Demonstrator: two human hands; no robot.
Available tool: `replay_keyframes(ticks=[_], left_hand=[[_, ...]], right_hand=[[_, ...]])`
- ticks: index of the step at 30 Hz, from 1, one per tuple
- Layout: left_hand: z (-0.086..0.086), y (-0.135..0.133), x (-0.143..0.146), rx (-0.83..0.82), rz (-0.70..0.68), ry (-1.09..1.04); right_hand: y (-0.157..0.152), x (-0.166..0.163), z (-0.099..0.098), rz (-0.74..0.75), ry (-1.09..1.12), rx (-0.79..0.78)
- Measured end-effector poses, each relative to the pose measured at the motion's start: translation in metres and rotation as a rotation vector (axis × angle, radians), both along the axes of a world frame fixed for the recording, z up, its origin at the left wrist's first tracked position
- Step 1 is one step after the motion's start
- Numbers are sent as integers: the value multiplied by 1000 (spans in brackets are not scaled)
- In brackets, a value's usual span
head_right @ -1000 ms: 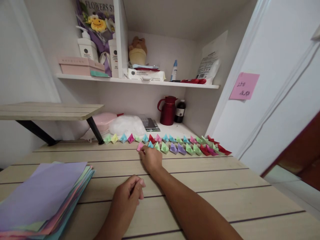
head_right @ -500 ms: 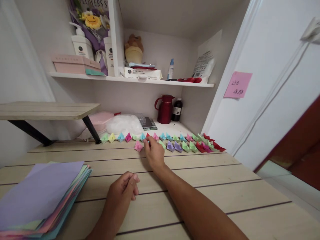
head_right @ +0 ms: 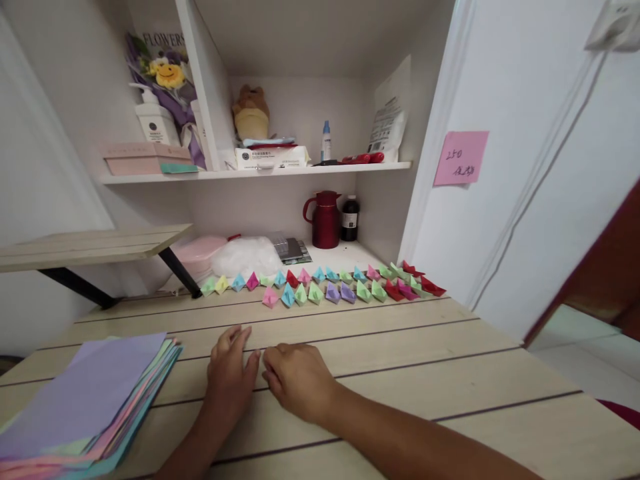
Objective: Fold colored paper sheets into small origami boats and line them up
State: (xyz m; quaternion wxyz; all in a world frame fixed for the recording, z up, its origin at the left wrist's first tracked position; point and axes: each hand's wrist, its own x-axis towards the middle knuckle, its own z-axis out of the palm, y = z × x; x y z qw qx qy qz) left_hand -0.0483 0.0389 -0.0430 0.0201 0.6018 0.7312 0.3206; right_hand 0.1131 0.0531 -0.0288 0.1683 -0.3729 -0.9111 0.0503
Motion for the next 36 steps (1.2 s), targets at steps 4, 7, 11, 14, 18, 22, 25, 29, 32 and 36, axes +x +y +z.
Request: replay_keyframes(ticks=[4,7,11,14,18,22,25,29,32,36], left_hand=[[15,17,-13,-198,141,162],[19,36,-21,-254,156,184],[19,66,-13,-276,114,217],[17,83,-1,-270,99,239],[14,89,8,-237,104,285],[11,87,10,-208,92,328],[9,87,10,-207,83,347],[8,90,10,-211,80,355],[7,91,10,-216,77,355],[7,92,10,-224,71,353]], right_hand=[[0,-3,2,-14,3,0],[-2,-5,5,-37,-14,-6],[-2,-7,9,-52,-35,-19],[0,-8,10,-67,-27,-28],[5,-8,7,-60,1,-39],[7,-7,4,-47,31,-33],[7,-6,4,-38,33,-43],[7,-6,5,-36,28,-52],[8,-7,5,-31,17,-53],[7,-7,6,-31,11,-51]])
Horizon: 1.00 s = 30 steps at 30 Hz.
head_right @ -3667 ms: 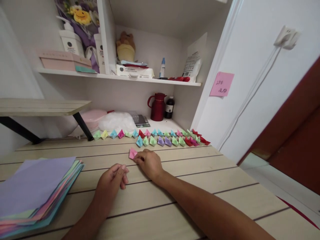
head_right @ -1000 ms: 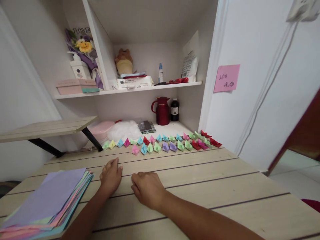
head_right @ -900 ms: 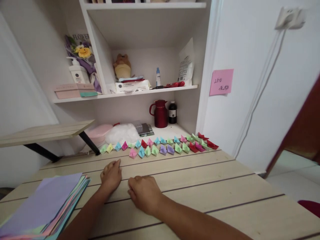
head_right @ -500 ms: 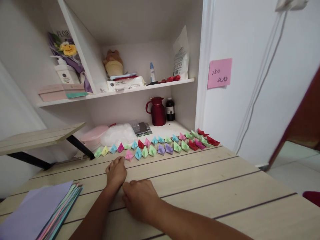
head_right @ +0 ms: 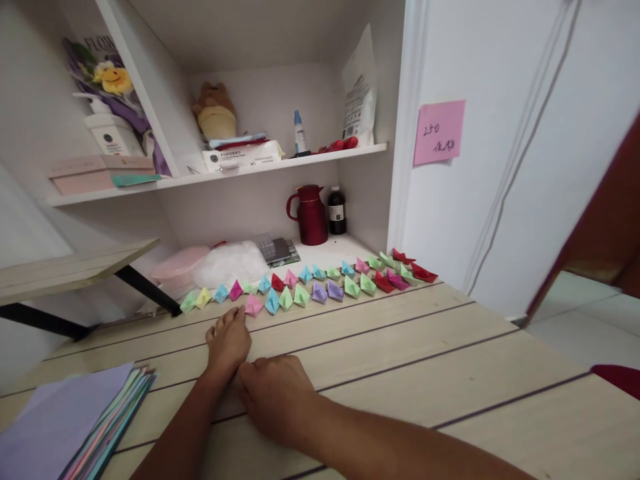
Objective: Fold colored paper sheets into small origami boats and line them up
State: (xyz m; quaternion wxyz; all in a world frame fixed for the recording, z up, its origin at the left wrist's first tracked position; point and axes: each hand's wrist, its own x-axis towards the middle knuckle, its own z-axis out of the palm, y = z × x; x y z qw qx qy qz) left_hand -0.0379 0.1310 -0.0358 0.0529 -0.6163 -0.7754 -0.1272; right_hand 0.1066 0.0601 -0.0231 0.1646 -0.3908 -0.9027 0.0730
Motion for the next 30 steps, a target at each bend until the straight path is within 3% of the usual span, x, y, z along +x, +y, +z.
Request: replay_keyframes(ticks=[30], left_hand=[[1,5,0,-26,-9,-23]], right_hand=[[1,1,0,4,-34,10]])
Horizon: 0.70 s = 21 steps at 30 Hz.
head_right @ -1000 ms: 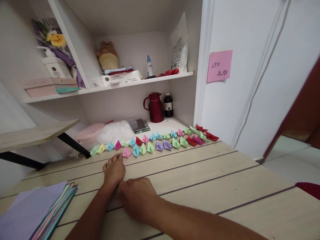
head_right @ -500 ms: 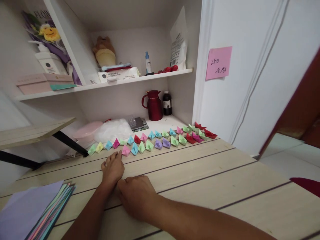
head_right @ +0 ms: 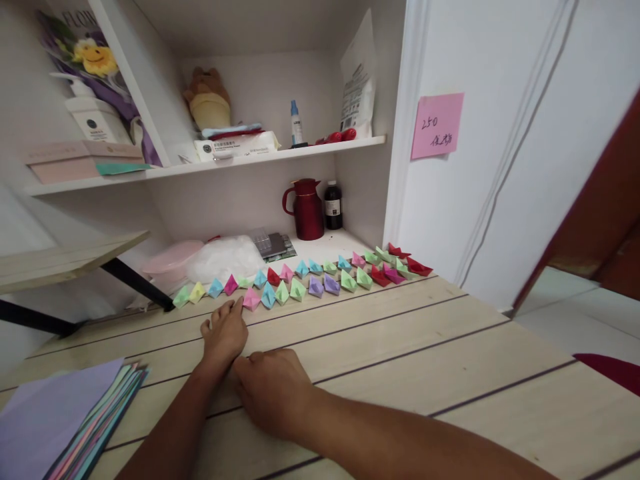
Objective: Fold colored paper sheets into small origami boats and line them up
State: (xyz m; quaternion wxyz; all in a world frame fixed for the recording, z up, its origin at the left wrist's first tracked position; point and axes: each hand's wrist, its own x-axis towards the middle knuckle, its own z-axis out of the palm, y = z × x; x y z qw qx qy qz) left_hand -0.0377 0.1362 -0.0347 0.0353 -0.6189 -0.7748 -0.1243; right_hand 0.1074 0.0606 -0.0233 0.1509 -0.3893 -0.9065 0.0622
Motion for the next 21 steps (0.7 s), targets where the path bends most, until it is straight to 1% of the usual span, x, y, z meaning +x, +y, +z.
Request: replay_keyframes(ticks=[7,13,17,21], left_hand=[[-2,-2,0,52,-7,-45],[0,-10,0,116,14,-124],[-3,-23,-1,148,4,-176],[-5,-49,-2,162,-17,-237]], right_hand=[[-1,0,-1,-7,7,3],[-1,3,-2,-21,38,-18],[0,4,-6,-42,70,-38],[0,2,-11,-41,72,-44]])
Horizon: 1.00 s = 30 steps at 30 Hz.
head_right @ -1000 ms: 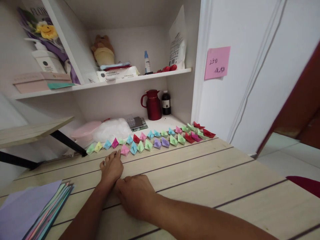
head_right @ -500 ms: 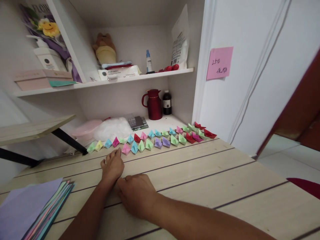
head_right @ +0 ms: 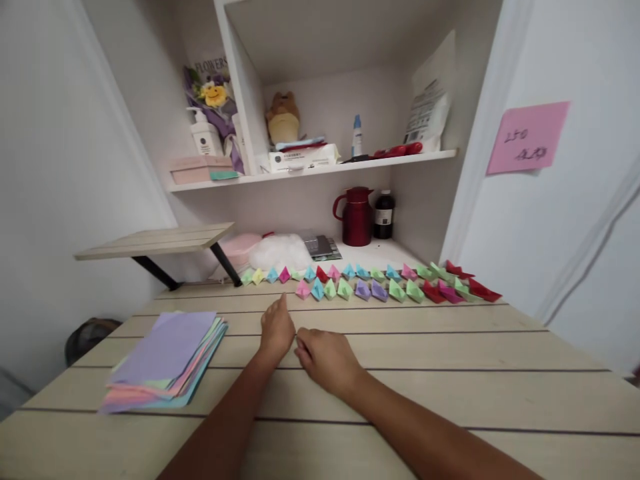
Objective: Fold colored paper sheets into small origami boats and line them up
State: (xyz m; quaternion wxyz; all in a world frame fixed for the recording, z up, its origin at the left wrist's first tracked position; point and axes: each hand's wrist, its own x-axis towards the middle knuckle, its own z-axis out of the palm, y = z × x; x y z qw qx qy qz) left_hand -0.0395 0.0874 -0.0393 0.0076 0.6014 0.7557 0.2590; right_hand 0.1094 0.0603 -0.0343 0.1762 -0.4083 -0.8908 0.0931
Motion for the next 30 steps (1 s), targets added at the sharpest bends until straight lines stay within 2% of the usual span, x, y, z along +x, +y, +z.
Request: replay_keyframes(ticks=[5,8,12,15,18,20,22,25,30], left_hand=[[0,-40,5,39,-31,-76],[8,-67,13,70,-112,-109],[41,-112,5,129,-356,-82],[72,-137,-36,122,-483,1],[92,-144,-95,131,-360,39],[94,-141,-132,116,-237,32],[89,-138,-160,42,-159,8],[76,-139,-182,-89,-137,-46],[69,-149,-188,-221,-103,-145]], right_hand=[[2,-2,-1,-1,11,-42],[2,0,4,70,26,-97],[-11,15,12,198,38,-148],[-32,33,12,308,87,-216],[-52,44,7,278,152,-205],[-60,46,4,246,166,-189],[-62,45,2,233,173,-181],[-61,43,1,239,182,-175],[-58,44,0,245,179,-170]])
